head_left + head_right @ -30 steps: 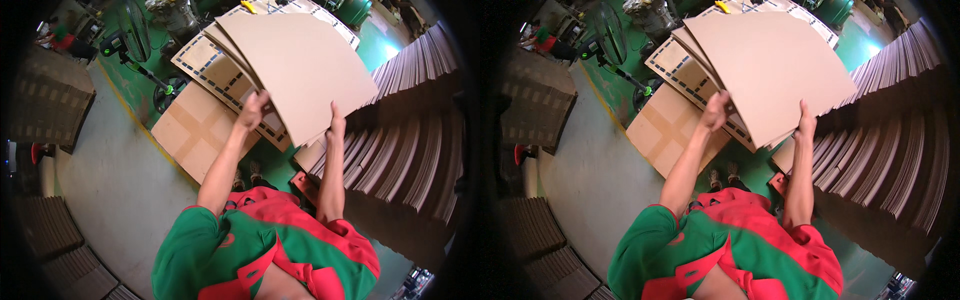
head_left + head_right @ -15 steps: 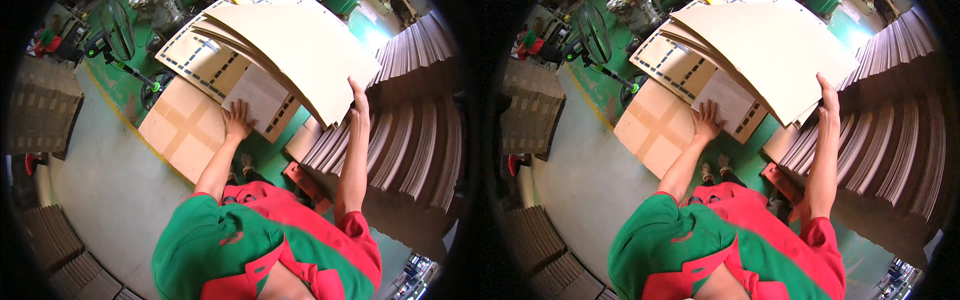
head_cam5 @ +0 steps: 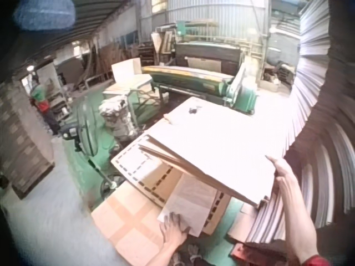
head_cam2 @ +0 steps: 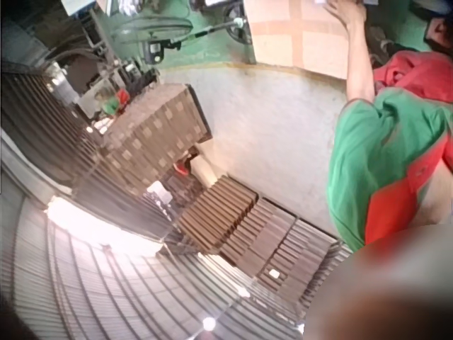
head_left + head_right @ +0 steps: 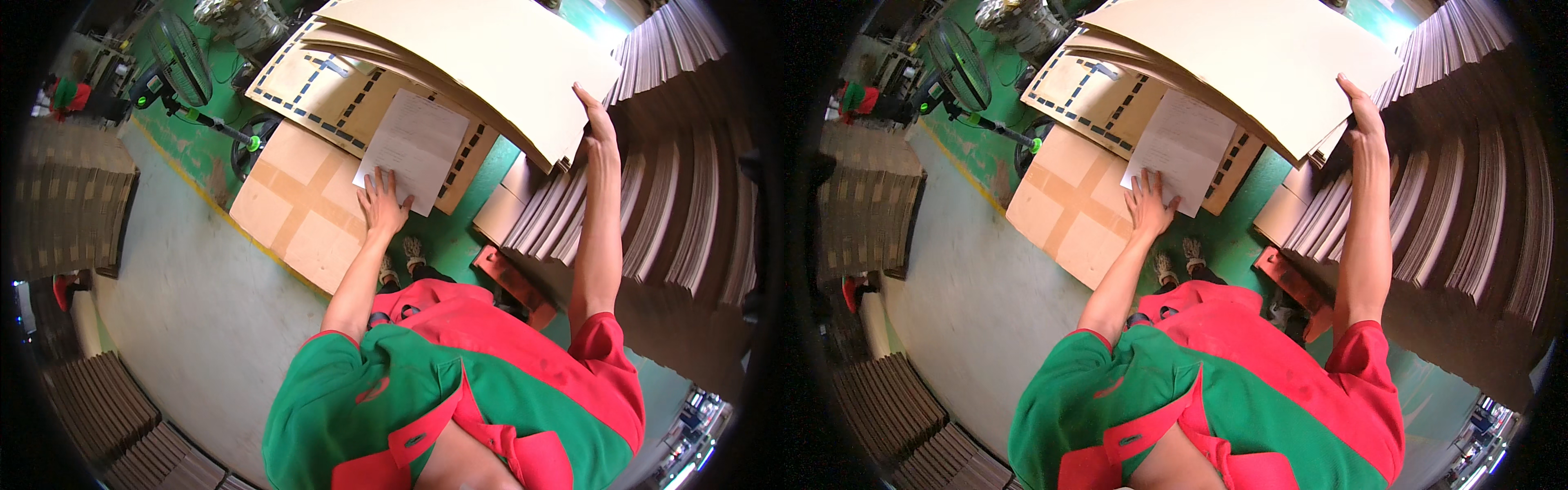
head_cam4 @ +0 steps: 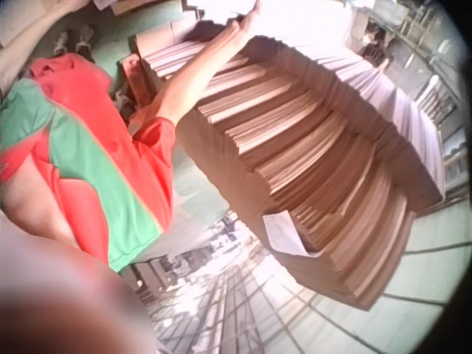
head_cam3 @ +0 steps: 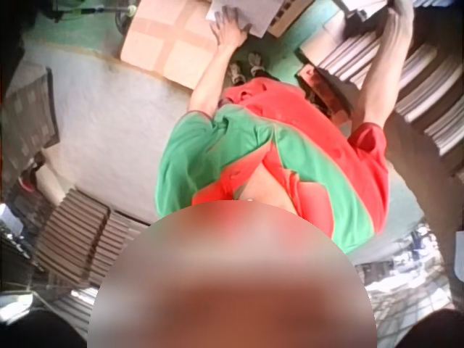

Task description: The person uses a manual pallet jack to move a stack of cardboard sheets across a warehouse floor, then places one sheet on a workbench and measures it with a tape measure.

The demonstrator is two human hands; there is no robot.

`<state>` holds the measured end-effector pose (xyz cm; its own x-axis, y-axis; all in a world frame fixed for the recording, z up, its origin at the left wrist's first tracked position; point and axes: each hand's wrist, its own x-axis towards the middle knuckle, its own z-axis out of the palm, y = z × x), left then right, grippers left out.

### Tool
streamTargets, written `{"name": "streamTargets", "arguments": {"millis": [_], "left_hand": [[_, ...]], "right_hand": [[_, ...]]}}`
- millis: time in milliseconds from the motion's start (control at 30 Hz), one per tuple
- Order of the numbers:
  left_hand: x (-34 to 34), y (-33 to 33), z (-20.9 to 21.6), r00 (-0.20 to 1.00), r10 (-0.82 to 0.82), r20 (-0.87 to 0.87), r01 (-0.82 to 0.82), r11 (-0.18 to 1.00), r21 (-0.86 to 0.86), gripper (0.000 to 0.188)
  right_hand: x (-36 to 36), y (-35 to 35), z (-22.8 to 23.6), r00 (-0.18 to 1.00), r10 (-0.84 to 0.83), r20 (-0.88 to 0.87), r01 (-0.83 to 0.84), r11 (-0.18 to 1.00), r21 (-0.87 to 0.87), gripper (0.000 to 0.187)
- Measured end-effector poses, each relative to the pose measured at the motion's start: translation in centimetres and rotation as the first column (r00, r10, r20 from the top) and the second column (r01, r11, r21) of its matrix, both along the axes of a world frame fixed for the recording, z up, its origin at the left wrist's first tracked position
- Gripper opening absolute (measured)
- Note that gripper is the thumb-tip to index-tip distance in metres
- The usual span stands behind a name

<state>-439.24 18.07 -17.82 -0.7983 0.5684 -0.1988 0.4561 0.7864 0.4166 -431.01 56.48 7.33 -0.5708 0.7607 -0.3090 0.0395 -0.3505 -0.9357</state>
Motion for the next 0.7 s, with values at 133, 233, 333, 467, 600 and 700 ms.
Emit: {"name": "streamTargets", "arguments": {"millis": [133,233,333,467,600,700], "left_hand": [[-1.0,0.7,-0.5,0.986,0.149,-0.075,-0.142,0.985,0.093,0.092],[-2.5,1.3,-0.4,0.935,0.337,-0.113,-0.305,0.924,0.232,0.097],[-4.0,1.6,0.1,0.909,0.412,-0.063,-0.397,0.902,0.167,0.099],[-5.4,1.8,1.0,0.899,0.437,0.034,-0.438,0.898,0.035,0.096],[-5.5,2.2,1.4,0.895,0.444,0.054,-0.446,0.894,0.038,0.09],[-5.5,2.5,1.6,0.895,0.441,0.071,-0.443,0.896,0.028,0.087]], "right_hand": [[0.4,0.7,-0.5,1.0,0.001,-0.014,-0.002,0.998,-0.058,0.036],[0.6,0.9,-0.5,0.999,-0.001,-0.041,-0.002,0.998,-0.068,0.038],[0.6,0.9,-0.2,0.999,-0.01,-0.047,0.007,0.997,-0.077,0.04],[0.5,1.2,0.2,0.999,0.002,-0.043,-0.006,0.997,-0.082,0.04],[0.8,1.9,0.2,0.999,-0.016,-0.029,0.014,0.996,-0.086,0.042],[1.0,2.3,0.2,0.999,-0.024,-0.045,0.019,0.994,-0.105,0.043]]}}
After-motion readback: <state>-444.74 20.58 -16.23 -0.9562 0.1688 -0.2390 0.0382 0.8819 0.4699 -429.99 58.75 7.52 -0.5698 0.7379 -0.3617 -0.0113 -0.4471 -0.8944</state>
